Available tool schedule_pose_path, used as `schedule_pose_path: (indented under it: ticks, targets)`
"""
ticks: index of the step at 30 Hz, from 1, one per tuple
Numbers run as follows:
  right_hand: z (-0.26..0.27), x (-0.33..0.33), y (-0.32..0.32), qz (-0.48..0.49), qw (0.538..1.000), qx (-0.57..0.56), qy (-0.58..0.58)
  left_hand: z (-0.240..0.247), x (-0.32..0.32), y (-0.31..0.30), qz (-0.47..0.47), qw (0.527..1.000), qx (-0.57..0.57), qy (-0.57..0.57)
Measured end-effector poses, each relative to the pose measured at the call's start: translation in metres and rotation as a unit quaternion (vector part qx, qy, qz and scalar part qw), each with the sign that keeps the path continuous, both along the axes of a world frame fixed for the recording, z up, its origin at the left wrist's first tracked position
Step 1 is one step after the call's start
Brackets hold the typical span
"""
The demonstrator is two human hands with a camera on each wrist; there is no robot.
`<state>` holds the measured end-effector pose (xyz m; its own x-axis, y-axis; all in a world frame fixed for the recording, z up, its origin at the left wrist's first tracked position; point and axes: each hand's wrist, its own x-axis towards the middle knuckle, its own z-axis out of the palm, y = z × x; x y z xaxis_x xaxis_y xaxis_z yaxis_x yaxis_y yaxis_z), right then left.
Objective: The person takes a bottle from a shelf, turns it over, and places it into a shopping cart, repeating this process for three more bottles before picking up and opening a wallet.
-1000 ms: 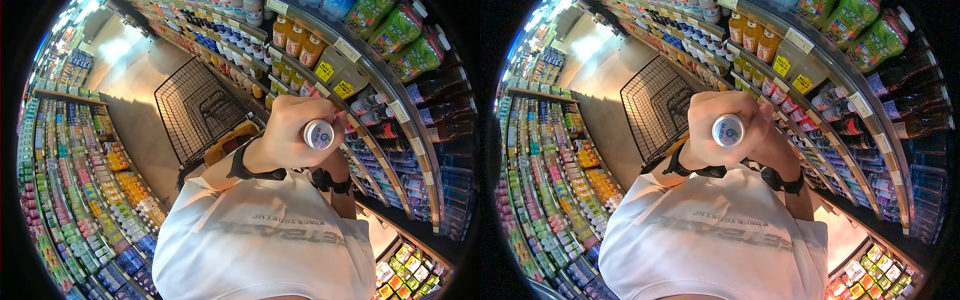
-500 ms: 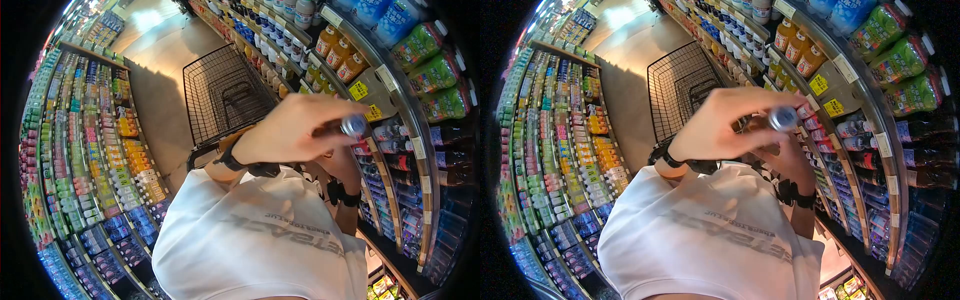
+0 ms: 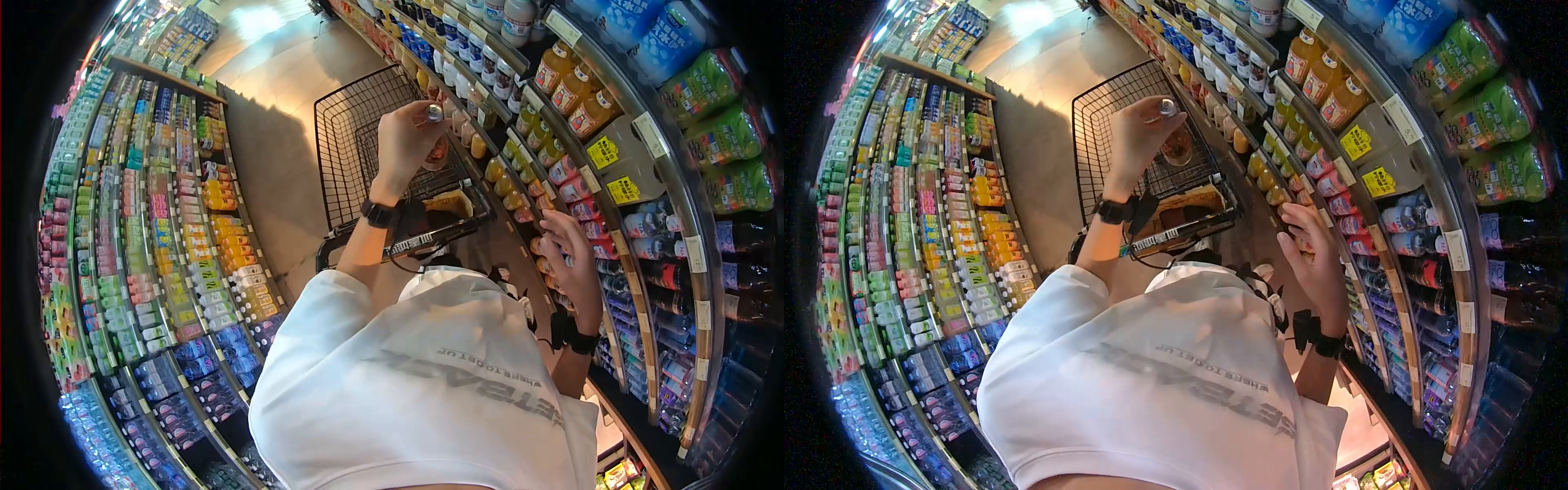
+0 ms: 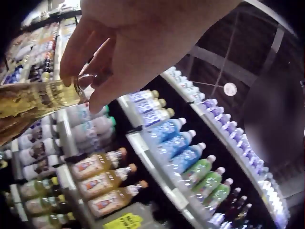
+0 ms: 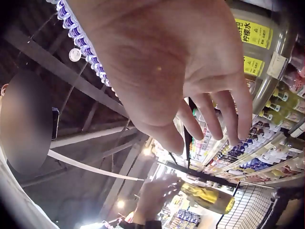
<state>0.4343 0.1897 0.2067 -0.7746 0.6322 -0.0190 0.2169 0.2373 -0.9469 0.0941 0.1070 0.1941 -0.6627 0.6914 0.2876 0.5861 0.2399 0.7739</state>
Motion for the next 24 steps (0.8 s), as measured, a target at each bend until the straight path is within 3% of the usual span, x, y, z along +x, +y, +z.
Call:
schedule_pose_path:
  ticks: [5, 12, 17, 24]
  targets:
    - [-0.004, 0.004, -0.007, -0.015, 1.0, -0.014, 0.016, -0.08, -0.023, 0.011, 0.04, 0.995, -0.08, 0.054]
    - [-0.007, 0.012, -0.014, -0.028, 0.999, -0.005, -0.025, -0.186, -0.042, 0.026, 0.026, 0.991, -0.131, 0.015]
    - [-0.006, 0.018, -0.019, -0.048, 0.998, -0.024, -0.039, -0.219, -0.039, 0.035, 0.013, 0.979, -0.2, -0.02]
    - [-0.014, 0.026, -0.023, -0.069, 0.996, -0.015, -0.045, -0.262, -0.035, 0.046, -0.016, 0.978, -0.207, 0.008]
